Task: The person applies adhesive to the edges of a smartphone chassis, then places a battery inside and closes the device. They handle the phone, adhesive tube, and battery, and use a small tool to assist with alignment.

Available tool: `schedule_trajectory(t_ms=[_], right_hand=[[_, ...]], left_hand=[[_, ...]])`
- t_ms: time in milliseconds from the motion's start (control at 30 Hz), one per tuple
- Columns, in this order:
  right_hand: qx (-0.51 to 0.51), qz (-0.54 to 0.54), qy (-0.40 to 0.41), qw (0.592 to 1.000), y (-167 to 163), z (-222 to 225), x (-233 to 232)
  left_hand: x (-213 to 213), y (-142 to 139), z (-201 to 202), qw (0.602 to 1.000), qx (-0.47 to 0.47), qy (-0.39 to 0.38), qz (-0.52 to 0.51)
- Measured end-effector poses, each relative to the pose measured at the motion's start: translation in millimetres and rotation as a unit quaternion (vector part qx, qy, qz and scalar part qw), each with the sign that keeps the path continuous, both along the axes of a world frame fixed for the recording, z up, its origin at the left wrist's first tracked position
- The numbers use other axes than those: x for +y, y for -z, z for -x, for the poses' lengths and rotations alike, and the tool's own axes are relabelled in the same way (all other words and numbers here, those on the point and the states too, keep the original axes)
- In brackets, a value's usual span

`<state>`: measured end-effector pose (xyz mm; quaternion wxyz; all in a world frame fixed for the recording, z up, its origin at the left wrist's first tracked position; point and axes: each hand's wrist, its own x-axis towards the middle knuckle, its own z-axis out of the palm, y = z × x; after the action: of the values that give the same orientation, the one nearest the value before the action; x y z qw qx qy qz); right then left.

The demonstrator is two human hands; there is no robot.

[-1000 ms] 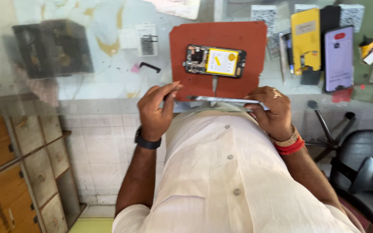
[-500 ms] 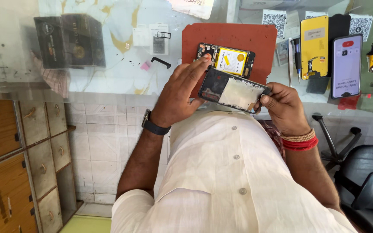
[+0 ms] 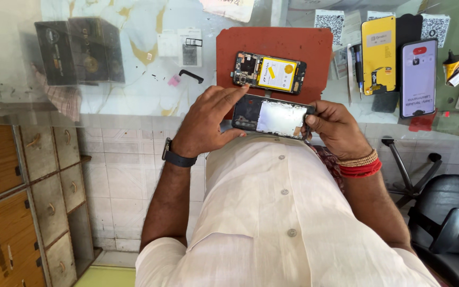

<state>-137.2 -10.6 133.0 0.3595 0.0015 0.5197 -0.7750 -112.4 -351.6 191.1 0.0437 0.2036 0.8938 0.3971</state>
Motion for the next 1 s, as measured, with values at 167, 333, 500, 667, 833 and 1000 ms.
schedule_trajectory(t_ms=[167, 333, 500, 667, 833, 1000], right_hand=[[0.059, -0.073, -0.014, 0.996, -9, 6, -3], [0.149, -0.108, 0.063, 0.981, -26, 16, -11], [0.484, -0.281, 0.051, 0.827, -53, 22, -21], [0.597, -0.348, -0.009, 0.723, -66, 27, -34], [0.602, -0.333, -0.019, 0.725, -65, 35, -39], [0.619, -0.335, -0.037, 0.709, -59, 40, -41]], left_hand=[[-1, 3, 1, 0.999, 0.032, -0.010, 0.018], [-6, 5, 12, 0.999, 0.043, -0.028, 0.008], [-8, 7, 25, 0.997, 0.071, -0.026, 0.013], [-10, 7, 38, 0.997, 0.074, -0.007, -0.002], [-14, 6, 48, 0.998, 0.066, 0.004, -0.007], [-16, 11, 53, 0.998, 0.059, 0.014, -0.021]])
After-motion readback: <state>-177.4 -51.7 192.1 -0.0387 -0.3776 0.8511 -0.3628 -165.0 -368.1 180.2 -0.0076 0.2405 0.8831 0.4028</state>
